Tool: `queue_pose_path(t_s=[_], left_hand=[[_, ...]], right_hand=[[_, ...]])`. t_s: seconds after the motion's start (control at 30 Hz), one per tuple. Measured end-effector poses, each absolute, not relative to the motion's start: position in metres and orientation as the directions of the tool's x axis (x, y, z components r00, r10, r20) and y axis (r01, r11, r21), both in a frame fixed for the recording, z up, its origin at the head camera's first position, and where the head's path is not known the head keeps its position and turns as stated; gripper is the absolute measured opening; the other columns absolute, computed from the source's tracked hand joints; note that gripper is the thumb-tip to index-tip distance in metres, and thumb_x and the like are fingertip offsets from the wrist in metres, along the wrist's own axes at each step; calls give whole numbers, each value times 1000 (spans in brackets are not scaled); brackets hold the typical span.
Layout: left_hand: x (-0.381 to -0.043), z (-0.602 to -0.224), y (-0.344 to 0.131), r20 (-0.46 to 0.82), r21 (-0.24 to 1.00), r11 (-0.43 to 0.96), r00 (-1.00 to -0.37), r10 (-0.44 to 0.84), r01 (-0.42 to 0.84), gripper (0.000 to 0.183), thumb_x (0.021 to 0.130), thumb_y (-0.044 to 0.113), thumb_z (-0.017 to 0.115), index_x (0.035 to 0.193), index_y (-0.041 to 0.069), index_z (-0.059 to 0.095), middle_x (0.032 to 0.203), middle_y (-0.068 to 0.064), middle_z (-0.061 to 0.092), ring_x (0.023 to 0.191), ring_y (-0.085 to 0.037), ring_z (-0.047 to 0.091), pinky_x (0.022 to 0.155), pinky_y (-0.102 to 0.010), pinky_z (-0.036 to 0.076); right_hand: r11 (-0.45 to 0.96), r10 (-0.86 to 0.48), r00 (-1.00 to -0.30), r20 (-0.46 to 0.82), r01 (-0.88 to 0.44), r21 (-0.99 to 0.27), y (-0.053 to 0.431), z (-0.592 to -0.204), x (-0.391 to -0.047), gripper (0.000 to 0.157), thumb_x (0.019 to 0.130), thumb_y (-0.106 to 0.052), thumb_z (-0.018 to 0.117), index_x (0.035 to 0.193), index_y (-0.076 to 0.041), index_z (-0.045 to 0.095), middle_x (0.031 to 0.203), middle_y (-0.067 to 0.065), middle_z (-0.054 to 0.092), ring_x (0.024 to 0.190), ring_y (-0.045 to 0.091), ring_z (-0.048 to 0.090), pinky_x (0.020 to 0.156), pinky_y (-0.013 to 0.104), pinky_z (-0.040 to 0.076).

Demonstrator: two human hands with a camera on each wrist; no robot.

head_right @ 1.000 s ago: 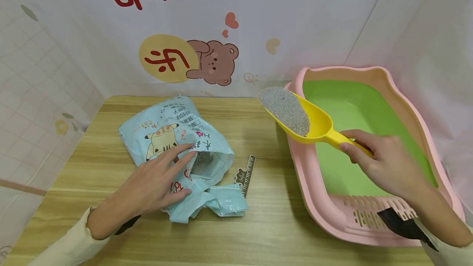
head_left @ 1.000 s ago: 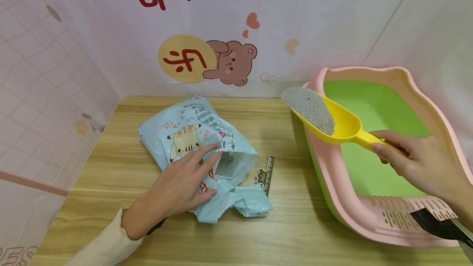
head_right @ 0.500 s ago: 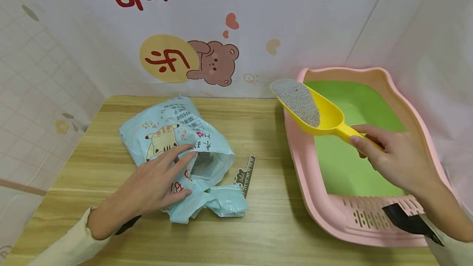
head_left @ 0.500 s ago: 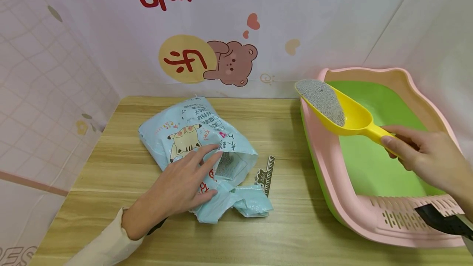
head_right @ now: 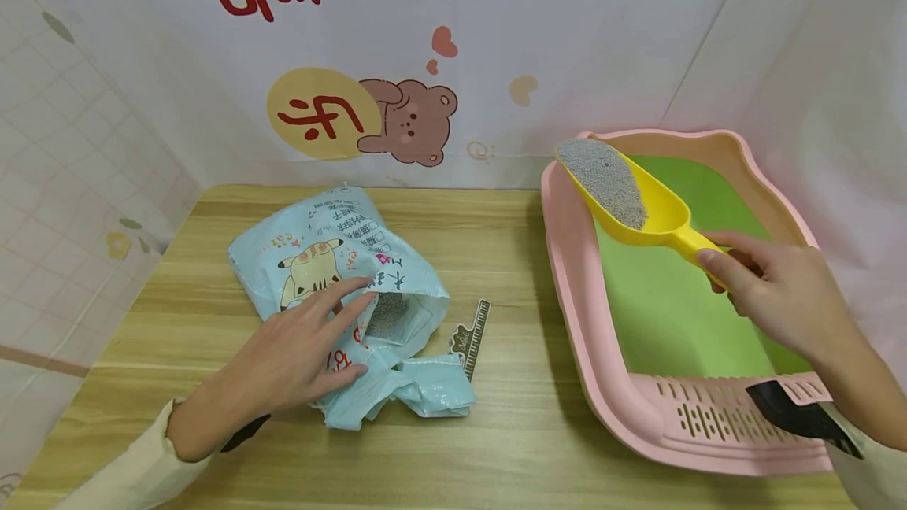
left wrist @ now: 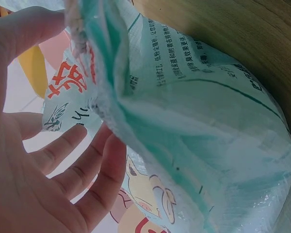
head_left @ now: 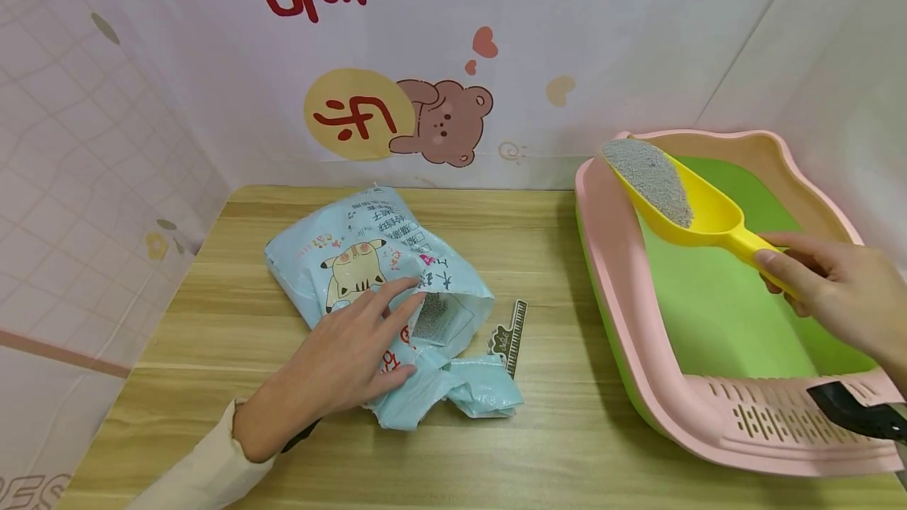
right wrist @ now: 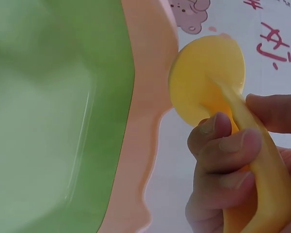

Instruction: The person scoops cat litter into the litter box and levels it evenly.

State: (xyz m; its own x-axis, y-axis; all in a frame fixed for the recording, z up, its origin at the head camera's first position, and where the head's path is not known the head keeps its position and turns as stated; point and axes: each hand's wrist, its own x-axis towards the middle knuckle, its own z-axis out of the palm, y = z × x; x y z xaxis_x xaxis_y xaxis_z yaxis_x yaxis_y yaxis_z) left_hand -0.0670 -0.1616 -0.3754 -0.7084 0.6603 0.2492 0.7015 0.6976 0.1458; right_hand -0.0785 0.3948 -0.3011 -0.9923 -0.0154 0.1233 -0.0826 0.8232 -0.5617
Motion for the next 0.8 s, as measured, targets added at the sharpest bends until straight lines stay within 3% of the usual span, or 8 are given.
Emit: queue_pose_path(t_s=[0.47, 0.6, 0.8], left_hand=[[-67, -376, -162, 257, 144, 696, -705, 661, 704, 85, 87, 43, 90, 157, 7, 58, 165, -12, 47, 113, -28, 69, 76, -46, 62], [-67, -376, -162, 250, 140, 700, -709, 660, 701, 86, 87, 44, 90, 157, 7, 58, 164, -12, 47, 113, -28, 69, 76, -46, 62], [-66, -376, -162, 246, 138, 699, -708, 662, 702, 85, 87, 44, 90, 156, 7, 58, 164, -12, 47, 113, -28, 69, 76, -45, 62]], right_hand=[[841, 118, -993, 27, 85, -534, 417, -312, -89, 47, 118, -29, 51, 137, 13, 58, 78, 2, 60, 58, 17, 50, 51, 28, 43], [845, 135, -991, -5, 118, -521, 424, -314, -92, 50, 118, -31, 49, 139, 14, 56, 81, 5, 61, 60, 18, 50, 51, 29, 43], [828, 133, -991, -17, 121, -548, 435, -322, -99, 49, 117, -32, 52, 134, 14, 60, 78, -1, 62, 60, 15, 52, 52, 27, 45]])
